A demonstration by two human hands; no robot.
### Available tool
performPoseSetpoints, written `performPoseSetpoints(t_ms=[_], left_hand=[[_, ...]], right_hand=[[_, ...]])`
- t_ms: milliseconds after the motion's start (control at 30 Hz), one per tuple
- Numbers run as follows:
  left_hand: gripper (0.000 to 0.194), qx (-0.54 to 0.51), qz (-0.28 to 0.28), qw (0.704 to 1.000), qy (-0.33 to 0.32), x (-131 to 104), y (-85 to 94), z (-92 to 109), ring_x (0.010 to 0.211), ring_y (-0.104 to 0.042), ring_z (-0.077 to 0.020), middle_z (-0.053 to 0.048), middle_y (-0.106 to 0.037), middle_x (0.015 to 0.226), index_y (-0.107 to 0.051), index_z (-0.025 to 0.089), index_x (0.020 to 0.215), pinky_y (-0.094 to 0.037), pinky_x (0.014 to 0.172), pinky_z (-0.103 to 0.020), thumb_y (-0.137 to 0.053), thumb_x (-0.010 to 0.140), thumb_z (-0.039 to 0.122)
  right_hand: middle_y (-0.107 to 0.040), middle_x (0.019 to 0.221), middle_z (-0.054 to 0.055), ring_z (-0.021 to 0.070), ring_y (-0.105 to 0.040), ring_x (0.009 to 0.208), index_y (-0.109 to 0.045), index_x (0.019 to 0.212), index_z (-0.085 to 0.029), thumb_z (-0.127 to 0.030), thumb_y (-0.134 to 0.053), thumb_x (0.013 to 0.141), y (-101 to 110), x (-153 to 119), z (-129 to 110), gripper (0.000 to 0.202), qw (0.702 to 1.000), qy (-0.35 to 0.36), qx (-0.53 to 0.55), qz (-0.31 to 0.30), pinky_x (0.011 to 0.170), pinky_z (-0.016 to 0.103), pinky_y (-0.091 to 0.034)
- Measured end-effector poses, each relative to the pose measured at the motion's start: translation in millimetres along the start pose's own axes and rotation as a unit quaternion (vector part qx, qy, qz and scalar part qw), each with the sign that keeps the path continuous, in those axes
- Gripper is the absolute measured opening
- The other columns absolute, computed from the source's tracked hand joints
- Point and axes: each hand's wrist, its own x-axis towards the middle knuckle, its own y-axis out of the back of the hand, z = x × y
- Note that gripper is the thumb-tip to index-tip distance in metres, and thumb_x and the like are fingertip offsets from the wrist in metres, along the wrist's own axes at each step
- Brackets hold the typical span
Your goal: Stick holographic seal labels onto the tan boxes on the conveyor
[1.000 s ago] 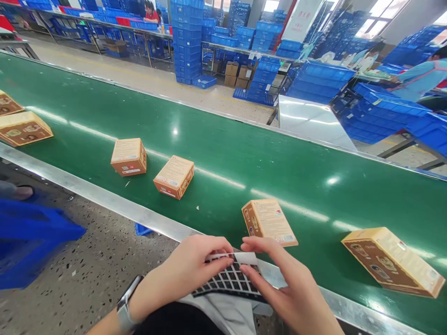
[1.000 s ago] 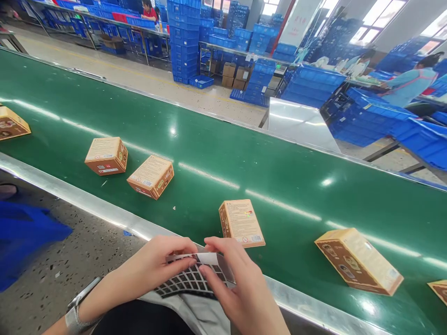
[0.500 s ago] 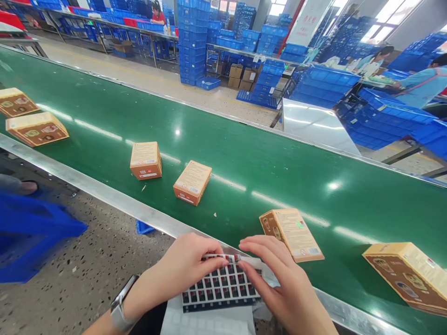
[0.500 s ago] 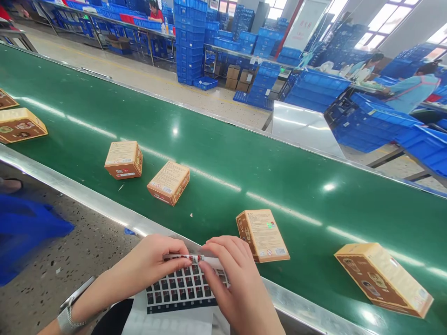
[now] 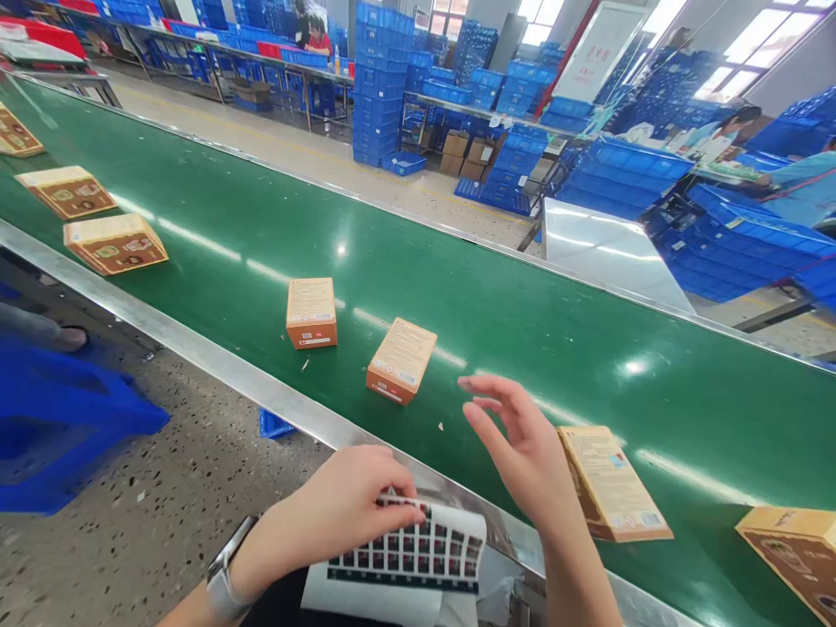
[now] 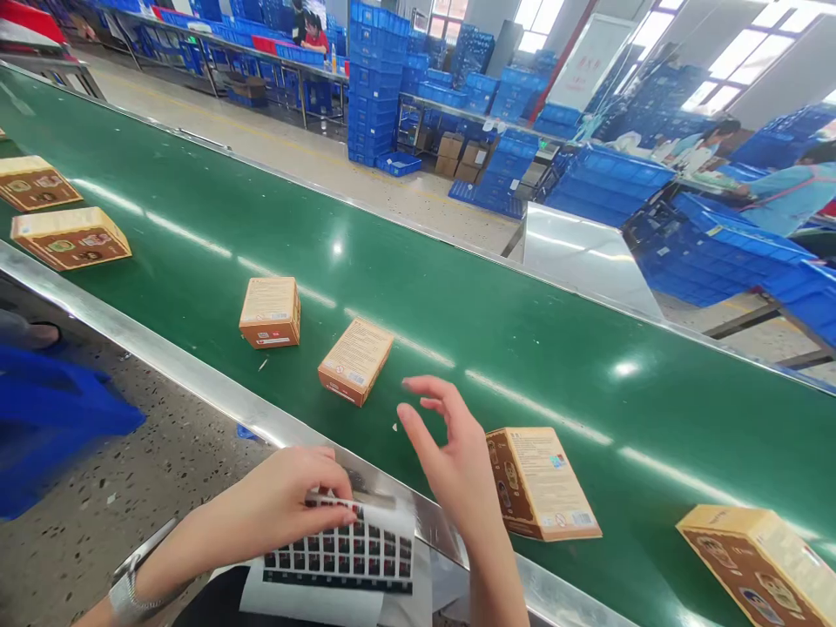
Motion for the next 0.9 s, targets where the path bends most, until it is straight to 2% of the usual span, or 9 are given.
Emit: performPoseSetpoints(t_ms=[100,167,267,367,467,533,600,700,900], left_hand=[[0.007,-0.032,-0.010,0.997,-0.073,-4,-3.0,-4,0.079,-0.065,-0.0168,-0.001,-0.073,0.078,-0.076,0.018,0.074,-0.048,0.070,-0.024,-0.081,0.078,0.017],[0.011,-0.052,0.002,0.990,-0.128,-6,-2.4,-5,0.088,-0.067,-0.0175,-0.001,-0.077,0.090,-0.075,0.019,0.071,-0.051,0.079,-0.025,-0.083,0.077,0.015],[0.012,-0.043,0.059,0.982,-0.173,-8,3.4,-7,0.113,-0.064,-0.0227,-0.002,-0.075,0.116,-0.074,0.020,0.071,-0.050,0.099,-0.032,-0.084,0.077,0.019],[0.010,0.016,0.108,0.978,-0.175,-6,10.6,-11,0.140,-0.045,-0.0301,-0.003,-0.061,0.142,-0.075,0.022,0.072,-0.041,0.115,-0.044,-0.082,0.078,0.019],[0.009,0.091,0.079,0.980,-0.159,-2,12.8,-14,0.147,-0.034,-0.0351,-0.004,-0.050,0.152,-0.076,0.021,0.074,-0.031,0.120,-0.056,-0.082,0.076,0.015],[0.009,0.117,0.050,0.980,-0.152,2,10.5,-15,0.147,-0.034,-0.0351,-0.006,-0.050,0.152,-0.077,0.020,0.075,-0.031,0.120,-0.056,-0.082,0.076,0.014],[0.008,0.121,0.048,0.979,-0.155,4,6.4,-14,0.146,-0.036,-0.0339,-0.007,-0.052,0.150,-0.076,0.019,0.075,-0.035,0.119,-0.052,-0.081,0.077,0.014],[0.008,0.118,0.061,0.976,-0.176,8,0.6,-12,0.146,-0.038,-0.0319,-0.006,-0.053,0.149,-0.076,0.018,0.074,-0.038,0.119,-0.047,-0.081,0.078,0.015],[0.012,0.133,0.066,0.967,-0.209,12,-8.3,-7,0.145,-0.039,-0.0303,-0.003,-0.052,0.150,-0.074,0.018,0.069,-0.040,0.118,-0.041,-0.081,0.079,0.015]], right_hand=[[-0.066,0.127,0.010,0.0284,-0.057,0.124,-0.055,0.131,-0.028,-0.048,-0.071,0.081,-21,40,17,0.056,0.998,-0.043,0.038,0.028,0.101,0.049,-0.047],[-0.066,0.127,0.008,0.0282,-0.057,0.124,-0.049,0.139,-0.029,-0.047,-0.077,0.074,-31,62,25,0.073,0.997,-0.059,0.056,0.002,0.106,0.050,-0.044],[-0.066,0.127,0.006,0.0267,-0.063,0.116,-0.048,0.143,-0.027,-0.039,-0.081,0.069,-33,81,31,0.082,0.990,-0.058,0.082,-0.096,0.108,0.050,-0.043],[-0.066,0.129,0.006,0.0257,-0.065,0.114,-0.046,0.146,-0.027,-0.033,-0.081,0.070,-22,84,32,0.085,0.966,-0.037,0.112,-0.231,0.106,0.049,-0.045],[-0.065,0.134,0.005,0.0259,-0.063,0.119,-0.048,0.145,-0.031,-0.032,-0.080,0.073,-10,75,29,0.079,0.950,-0.032,0.121,-0.284,0.106,0.049,-0.046],[-0.063,0.138,0.005,0.0268,-0.059,0.126,-0.058,0.136,-0.032,-0.036,-0.080,0.074,-6,64,27,0.065,0.971,-0.043,0.123,-0.200,0.109,0.050,-0.044],[-0.065,0.134,0.006,0.0279,-0.057,0.127,-0.068,0.120,-0.029,-0.043,-0.080,0.074,-8,51,27,0.050,0.984,-0.076,0.146,-0.061,0.109,0.049,-0.043],[-0.071,0.123,0.010,0.0292,-0.064,0.114,-0.073,0.096,-0.023,-0.055,-0.081,0.068,-16,27,27,0.044,0.958,-0.172,0.209,0.094,0.098,0.044,-0.051],[-0.072,0.117,0.009,0.0220,-0.067,0.089,-0.074,0.081,-0.019,-0.055,-0.088,0.055,-29,-3,20,0.047,0.894,-0.275,0.296,0.193,0.068,0.028,-0.054]])
